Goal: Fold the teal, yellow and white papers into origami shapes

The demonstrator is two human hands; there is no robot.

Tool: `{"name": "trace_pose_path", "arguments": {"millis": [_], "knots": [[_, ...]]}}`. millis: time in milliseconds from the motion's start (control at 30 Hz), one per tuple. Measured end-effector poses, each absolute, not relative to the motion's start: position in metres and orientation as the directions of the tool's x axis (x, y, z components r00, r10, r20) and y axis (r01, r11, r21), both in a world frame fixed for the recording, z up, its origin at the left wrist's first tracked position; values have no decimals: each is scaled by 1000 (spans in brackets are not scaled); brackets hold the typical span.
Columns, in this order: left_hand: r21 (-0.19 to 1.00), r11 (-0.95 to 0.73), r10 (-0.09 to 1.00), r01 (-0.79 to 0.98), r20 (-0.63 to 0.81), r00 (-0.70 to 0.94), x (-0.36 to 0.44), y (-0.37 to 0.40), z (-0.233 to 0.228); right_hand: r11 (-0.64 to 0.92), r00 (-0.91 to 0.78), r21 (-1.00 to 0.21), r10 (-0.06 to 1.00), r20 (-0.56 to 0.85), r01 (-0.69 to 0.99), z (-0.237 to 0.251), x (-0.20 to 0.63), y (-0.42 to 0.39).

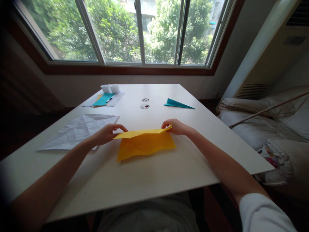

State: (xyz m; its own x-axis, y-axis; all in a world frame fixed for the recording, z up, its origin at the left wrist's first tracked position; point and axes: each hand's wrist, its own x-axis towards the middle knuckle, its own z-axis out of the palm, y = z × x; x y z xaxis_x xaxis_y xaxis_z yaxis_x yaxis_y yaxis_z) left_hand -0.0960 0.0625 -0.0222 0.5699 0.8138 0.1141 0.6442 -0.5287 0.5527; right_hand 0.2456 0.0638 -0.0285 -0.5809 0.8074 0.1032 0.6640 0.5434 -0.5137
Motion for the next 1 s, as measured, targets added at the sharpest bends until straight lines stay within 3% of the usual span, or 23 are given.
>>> {"name": "trace_pose_path", "arguments": {"millis": [367, 533, 800, 1000], "knots": [[412, -696, 668, 588, 71, 741, -94, 56, -23, 639, -678, -478, 726, 115, 603, -30, 245, 66], [359, -727, 638, 585, 39, 769, -93, 58, -25, 630, -719, -518, 694, 41, 579, -28, 250, 66], [288, -686, 687, 668, -47, 725, -97, 56, -24, 614, -726, -484, 684, -67, 623, -23, 259, 67], [126, -686, 726, 717, 46, 687, -76, 39, -17, 638, -690, -337, 722, -48, 692, -17, 243, 56]]}}
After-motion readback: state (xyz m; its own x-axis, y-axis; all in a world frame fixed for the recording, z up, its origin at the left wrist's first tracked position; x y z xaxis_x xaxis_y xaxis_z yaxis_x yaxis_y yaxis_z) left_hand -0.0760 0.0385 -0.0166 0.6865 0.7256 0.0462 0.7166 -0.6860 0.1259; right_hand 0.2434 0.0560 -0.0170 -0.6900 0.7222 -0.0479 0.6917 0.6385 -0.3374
